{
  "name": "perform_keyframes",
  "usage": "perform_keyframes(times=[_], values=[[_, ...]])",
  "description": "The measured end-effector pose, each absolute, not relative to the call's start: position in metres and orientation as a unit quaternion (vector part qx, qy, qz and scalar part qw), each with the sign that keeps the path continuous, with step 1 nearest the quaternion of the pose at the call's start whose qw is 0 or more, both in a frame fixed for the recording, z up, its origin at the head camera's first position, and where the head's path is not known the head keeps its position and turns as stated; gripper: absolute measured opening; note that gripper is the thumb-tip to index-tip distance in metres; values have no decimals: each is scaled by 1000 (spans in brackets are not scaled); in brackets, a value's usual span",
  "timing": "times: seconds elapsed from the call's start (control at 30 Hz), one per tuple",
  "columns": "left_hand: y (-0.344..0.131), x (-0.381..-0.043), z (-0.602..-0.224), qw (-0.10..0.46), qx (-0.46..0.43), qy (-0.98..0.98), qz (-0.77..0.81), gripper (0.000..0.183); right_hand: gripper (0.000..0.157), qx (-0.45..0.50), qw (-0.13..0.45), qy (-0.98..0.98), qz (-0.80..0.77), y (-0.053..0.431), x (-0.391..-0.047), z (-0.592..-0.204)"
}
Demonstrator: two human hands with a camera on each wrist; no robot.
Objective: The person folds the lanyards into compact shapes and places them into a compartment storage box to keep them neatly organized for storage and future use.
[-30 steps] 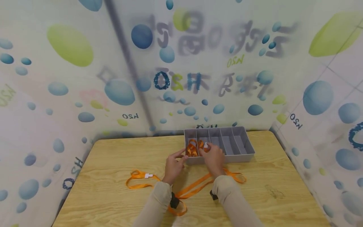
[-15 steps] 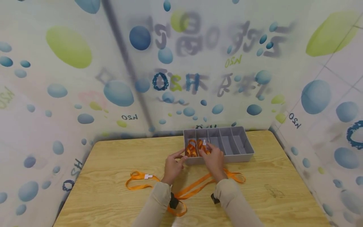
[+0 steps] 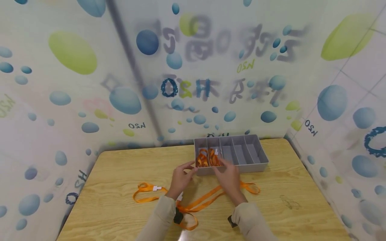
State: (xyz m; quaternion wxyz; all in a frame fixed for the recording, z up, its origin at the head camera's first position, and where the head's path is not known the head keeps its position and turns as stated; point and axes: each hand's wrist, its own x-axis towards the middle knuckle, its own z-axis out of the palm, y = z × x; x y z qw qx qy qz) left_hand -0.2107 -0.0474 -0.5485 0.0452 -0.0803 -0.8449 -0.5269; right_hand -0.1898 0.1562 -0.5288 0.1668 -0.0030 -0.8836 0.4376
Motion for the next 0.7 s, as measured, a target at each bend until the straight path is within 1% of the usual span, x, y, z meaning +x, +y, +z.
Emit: perform_keyframes(times=[0.13,0.33,0.43,0.53,0.7], values=[[-56,-205,-547,38,-107,-851,-513,40,39,36,181,-869,459,157,-179,-533],[-67,-193,-541,26,-147,-850,-506,34,32,101,154,-848,497,160,-160,-536],[-70,-187,-541,2,-168,-848,-503,32,28,117,141,-857,482,161,-152,-537],[-69,-181,-542,-26,-189,-849,-493,33,29,119,116,-870,463,162,-148,-539],[-69,-172,-546,-73,-214,-850,-476,36,30,126,46,-876,463,165,-143,-545]])
